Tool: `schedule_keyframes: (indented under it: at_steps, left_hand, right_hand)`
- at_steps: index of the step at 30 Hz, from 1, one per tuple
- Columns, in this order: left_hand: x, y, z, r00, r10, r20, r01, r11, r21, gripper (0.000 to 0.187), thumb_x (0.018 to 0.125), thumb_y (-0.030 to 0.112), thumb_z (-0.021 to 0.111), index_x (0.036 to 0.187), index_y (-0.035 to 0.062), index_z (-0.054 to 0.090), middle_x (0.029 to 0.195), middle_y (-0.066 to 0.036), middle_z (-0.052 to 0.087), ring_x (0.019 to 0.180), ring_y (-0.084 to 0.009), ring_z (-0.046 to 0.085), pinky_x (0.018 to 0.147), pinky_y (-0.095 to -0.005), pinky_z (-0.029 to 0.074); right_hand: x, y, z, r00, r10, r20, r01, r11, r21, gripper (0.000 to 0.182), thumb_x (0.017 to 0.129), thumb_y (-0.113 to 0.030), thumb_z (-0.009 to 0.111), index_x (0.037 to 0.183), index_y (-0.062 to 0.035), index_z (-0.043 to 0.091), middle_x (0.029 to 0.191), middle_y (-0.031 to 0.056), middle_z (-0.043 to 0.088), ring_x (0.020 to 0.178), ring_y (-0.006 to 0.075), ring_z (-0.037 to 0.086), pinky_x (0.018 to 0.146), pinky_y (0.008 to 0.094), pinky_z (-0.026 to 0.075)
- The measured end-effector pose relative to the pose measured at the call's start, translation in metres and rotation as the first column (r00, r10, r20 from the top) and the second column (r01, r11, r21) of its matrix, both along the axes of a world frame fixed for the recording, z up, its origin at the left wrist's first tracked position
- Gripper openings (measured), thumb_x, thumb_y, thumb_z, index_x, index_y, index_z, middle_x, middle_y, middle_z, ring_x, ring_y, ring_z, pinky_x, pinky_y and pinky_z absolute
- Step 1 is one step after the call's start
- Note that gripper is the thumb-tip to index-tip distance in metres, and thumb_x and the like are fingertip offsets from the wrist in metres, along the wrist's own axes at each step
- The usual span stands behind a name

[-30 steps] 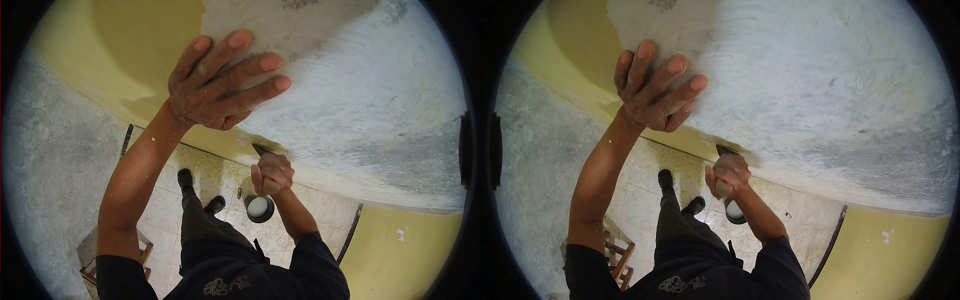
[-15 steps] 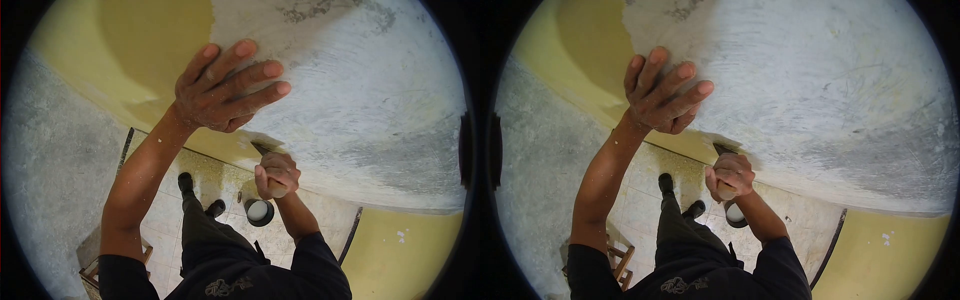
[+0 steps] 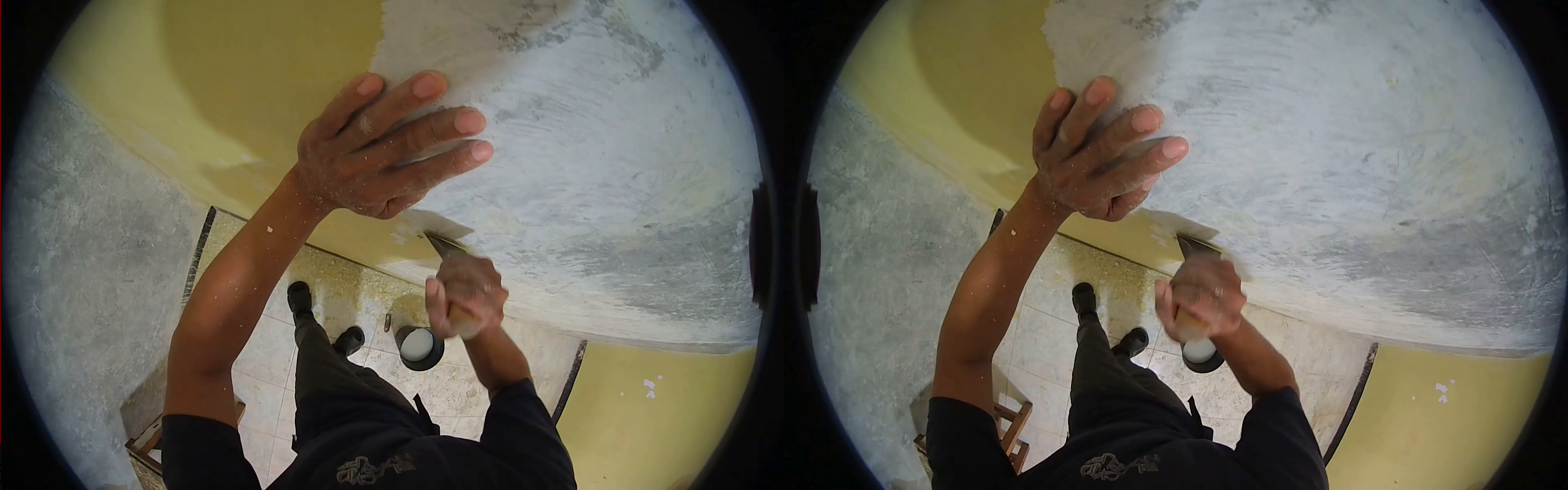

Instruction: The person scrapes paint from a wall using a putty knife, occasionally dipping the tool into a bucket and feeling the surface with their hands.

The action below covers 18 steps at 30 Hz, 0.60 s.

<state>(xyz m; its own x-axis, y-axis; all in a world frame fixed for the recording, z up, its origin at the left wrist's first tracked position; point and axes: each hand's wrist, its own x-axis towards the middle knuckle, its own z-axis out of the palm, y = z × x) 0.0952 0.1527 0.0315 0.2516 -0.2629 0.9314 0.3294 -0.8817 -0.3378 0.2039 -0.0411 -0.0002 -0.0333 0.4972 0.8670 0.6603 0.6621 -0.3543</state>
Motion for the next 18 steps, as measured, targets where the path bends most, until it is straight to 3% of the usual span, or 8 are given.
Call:
schedule_keyframes:
  at_steps: [3, 4, 12, 15, 16, 18]
  left_hand:
    - [0.000, -0.001, 0.000, 1.000, 0.003, -0.005, -0.003, 1.000, 0.005, 0.032, 0.095, 0.034, 0.046, 0.120, 0.0350, 0.066, 0.136, 0.005, 0.056, 0.136, -0.0241, 0.040, 0.118, -0.0407, 0.016]
    - [0.000, -0.002, 0.000, 1.000, 0.005, -0.008, -0.005, 1.000, 0.005, 0.032, 0.095, 0.034, 0.046, 0.120, 0.0350, 0.066, 0.136, 0.005, 0.056, 0.136, -0.0241, 0.040, 0.118, -0.0407, 0.016]
    - [0.004, -0.005, 0.000, 0.999, 0.014, 0.037, -0.013, 0.999, -0.029, 0.032, 0.097, 0.035, 0.043, 0.120, 0.0358, 0.066, 0.133, 0.008, 0.058, 0.134, -0.0202, 0.043, 0.118, -0.0396, 0.020]
    - [0.002, -0.005, 0.001, 1.000, -0.006, 0.026, 0.007, 1.000, -0.029, 0.032, 0.097, 0.034, 0.043, 0.119, 0.0361, 0.066, 0.132, 0.009, 0.058, 0.134, -0.0197, 0.044, 0.118, -0.0393, 0.020]
    - [0.002, -0.007, -0.002, 1.000, -0.006, 0.019, 0.007, 0.999, -0.040, 0.032, 0.097, 0.034, 0.043, 0.119, 0.0361, 0.066, 0.132, 0.009, 0.058, 0.134, -0.0197, 0.044, 0.118, -0.0393, 0.020]
    - [0.004, -0.005, 0.000, 0.999, -0.002, 0.050, 0.003, 1.000, -0.031, 0.032, 0.097, 0.032, 0.042, 0.120, 0.0360, 0.065, 0.133, 0.010, 0.058, 0.133, -0.0194, 0.045, 0.118, -0.0391, 0.021]
  right_hand:
    - [-0.002, -0.007, 0.002, 0.999, 0.032, -0.027, -0.030, 0.998, 0.046, 0.022, 0.067, 0.011, 0.066, 0.066, -0.0050, 0.052, 0.057, 0.0059, 0.054, 0.044, 0.0196, 0.053, 0.043, 0.0296, 0.044]
    - [0.001, -0.005, 0.000, 0.995, -0.069, 0.072, 0.069, 0.998, -0.003, 0.019, 0.072, 0.010, 0.061, 0.073, -0.0060, 0.051, 0.059, 0.0074, 0.056, 0.048, 0.0205, 0.056, 0.048, 0.0310, 0.048]
    - [0.000, 0.011, -0.028, 0.998, -0.006, 0.068, 0.014, 0.994, -0.113, 0.022, 0.068, 0.011, 0.066, 0.066, -0.0051, 0.051, 0.056, 0.0046, 0.052, 0.044, 0.0191, 0.053, 0.045, 0.0283, 0.044]
    - [-0.011, 0.001, -0.012, 0.996, 0.032, 0.081, -0.031, 0.999, -0.011, 0.022, 0.067, 0.011, 0.066, 0.065, -0.0048, 0.051, 0.056, 0.0047, 0.052, 0.044, 0.0197, 0.053, 0.043, 0.0290, 0.042]
    - [-0.009, 0.000, -0.016, 0.998, 0.068, -0.001, -0.068, 0.997, 0.032, 0.022, 0.066, 0.011, 0.067, 0.064, -0.0050, 0.052, 0.056, 0.0050, 0.052, 0.044, 0.0198, 0.054, 0.044, 0.0299, 0.043]
    - [-0.002, 0.009, -0.036, 0.999, 0.022, 0.039, -0.020, 0.999, -0.046, 0.021, 0.069, 0.011, 0.064, 0.066, -0.0050, 0.050, 0.057, 0.0058, 0.053, 0.045, 0.0200, 0.054, 0.046, 0.0307, 0.046]
